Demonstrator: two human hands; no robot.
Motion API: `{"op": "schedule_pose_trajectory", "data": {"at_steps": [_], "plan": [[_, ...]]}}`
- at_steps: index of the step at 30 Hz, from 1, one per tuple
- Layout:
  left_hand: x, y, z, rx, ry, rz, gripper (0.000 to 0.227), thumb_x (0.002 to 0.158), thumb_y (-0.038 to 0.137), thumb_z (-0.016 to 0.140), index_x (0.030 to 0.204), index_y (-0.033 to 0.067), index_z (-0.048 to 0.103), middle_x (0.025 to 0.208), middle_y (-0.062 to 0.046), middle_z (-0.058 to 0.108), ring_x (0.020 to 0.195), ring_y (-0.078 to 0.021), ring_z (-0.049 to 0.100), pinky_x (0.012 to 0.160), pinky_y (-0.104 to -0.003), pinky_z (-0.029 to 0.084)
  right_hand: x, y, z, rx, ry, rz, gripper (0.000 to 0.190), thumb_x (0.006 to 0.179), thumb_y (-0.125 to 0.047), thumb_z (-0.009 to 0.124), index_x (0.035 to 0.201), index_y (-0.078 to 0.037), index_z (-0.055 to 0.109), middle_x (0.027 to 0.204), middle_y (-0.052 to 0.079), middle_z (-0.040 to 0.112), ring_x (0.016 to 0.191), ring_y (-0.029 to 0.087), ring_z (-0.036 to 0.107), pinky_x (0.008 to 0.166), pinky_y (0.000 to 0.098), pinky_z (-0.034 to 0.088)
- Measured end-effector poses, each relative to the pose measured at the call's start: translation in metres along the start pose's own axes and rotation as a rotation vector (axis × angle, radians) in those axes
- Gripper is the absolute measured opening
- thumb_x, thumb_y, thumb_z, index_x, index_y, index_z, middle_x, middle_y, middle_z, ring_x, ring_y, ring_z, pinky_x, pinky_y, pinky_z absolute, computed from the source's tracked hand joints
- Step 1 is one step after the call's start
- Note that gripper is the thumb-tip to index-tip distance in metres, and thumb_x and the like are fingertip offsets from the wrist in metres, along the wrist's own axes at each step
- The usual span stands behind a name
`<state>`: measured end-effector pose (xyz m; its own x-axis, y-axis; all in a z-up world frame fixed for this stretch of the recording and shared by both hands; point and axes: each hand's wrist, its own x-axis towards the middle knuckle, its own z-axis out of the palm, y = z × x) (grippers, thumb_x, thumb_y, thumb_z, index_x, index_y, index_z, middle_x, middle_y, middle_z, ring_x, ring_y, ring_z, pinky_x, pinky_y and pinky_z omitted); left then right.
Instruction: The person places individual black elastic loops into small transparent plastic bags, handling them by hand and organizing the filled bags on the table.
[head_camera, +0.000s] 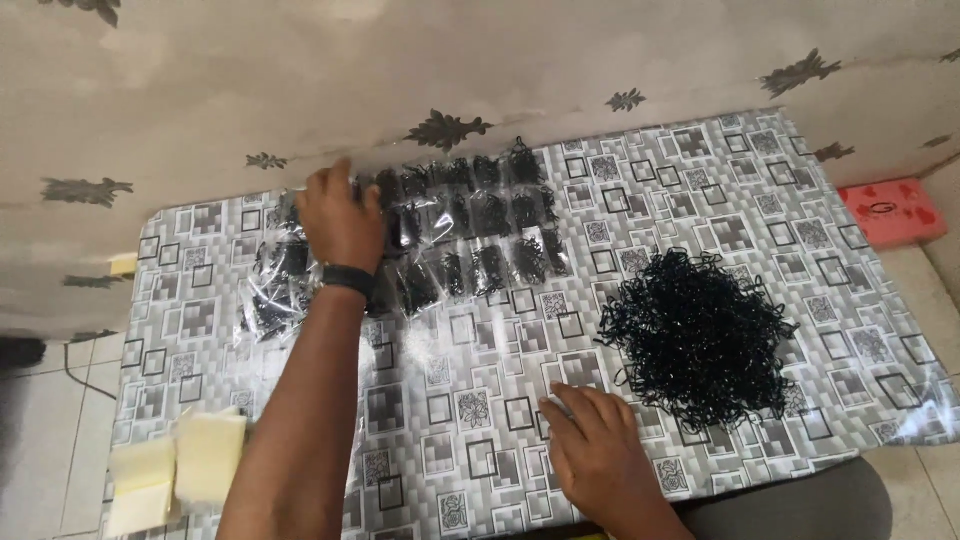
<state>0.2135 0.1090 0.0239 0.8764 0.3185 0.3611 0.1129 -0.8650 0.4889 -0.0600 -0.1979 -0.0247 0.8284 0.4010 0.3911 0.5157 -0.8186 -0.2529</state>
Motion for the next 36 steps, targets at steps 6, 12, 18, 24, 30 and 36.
{"op": "schedule_pose_trajectory", "data": {"at_steps": [6,12,18,24,30,36], "plan": [[-0.113,0.034,-0.047,-0.203,-0.137,0.274,0.017,0.094,0.016,0.066,0.108,0.0084,0.071,0.111,-0.012,0.07,0.109,-0.0309,0.06,0.1,-0.048,0.043,0.003,0.002,0.0,0.056,-0.083,0.125,0.038,0.09,-0.024,0.06,0.127,-0.017,0.067,0.137,0.008,0.062,0.128,0.029,0.054,0.104,0.0538,0.04],[-0.246,0.046,-0.069,-0.405,-0.486,0.258,0.036,0.09,0.019,0.065,0.126,0.0135,0.064,0.126,-0.01,0.067,0.122,-0.0267,0.057,0.105,-0.044,0.045,0.016,0.003,-0.007,0.034,-0.097,0.435,0.056,0.096,-0.04,0.057,0.144,-0.011,0.053,0.161,0.019,0.038,0.15,0.039,0.028,0.119,0.0617,0.02],[-0.279,0.036,-0.064,-0.435,-0.36,0.49,0.03,0.091,0.018,0.066,0.119,0.0066,0.067,0.132,-0.017,0.06,0.133,-0.041,0.047,0.113,-0.056,0.036,0.029,0.0,-0.008,-0.158,-0.273,0.213,0.058,0.104,-0.045,0.034,0.156,-0.019,0.034,0.171,0.007,0.011,0.156,0.033,-0.003,0.119,0.0667,-0.007],[-0.279,0.033,-0.062,-0.408,-0.366,0.419,0.035,0.086,0.019,0.075,0.12,0.0096,0.072,0.128,-0.017,0.065,0.13,-0.0432,0.052,0.108,-0.055,0.041,0.033,0.04,0.012,-0.535,0.134,0.335,0.039,0.093,-0.034,0.056,0.119,-0.01,0.073,0.127,0.014,0.07,0.141,0.041,0.05,0.11,0.0782,0.019],[-0.28,0.034,-0.067,-0.39,-0.427,0.384,0.033,0.089,0.022,0.072,0.119,0.0086,0.072,0.13,-0.016,0.064,0.133,-0.0422,0.05,0.11,-0.055,0.04,-0.005,0.084,-0.032,-0.402,0.13,0.471,0.042,0.098,-0.039,0.064,0.132,-0.017,0.071,0.136,0.01,0.065,0.131,0.035,0.054,0.106,0.0648,0.031],[-0.277,0.038,-0.074,-0.386,-0.456,0.359,0.032,0.089,0.023,0.071,0.118,0.0089,0.072,0.132,-0.015,0.063,0.135,-0.0415,0.048,0.11,-0.055,0.04,-0.007,0.162,-0.073,-0.124,0.046,0.869,0.087,0.077,-0.055,0.082,0.149,-0.012,0.06,0.14,0.017,0.054,0.12,0.045,0.06,0.089,0.0598,0.047]]}}
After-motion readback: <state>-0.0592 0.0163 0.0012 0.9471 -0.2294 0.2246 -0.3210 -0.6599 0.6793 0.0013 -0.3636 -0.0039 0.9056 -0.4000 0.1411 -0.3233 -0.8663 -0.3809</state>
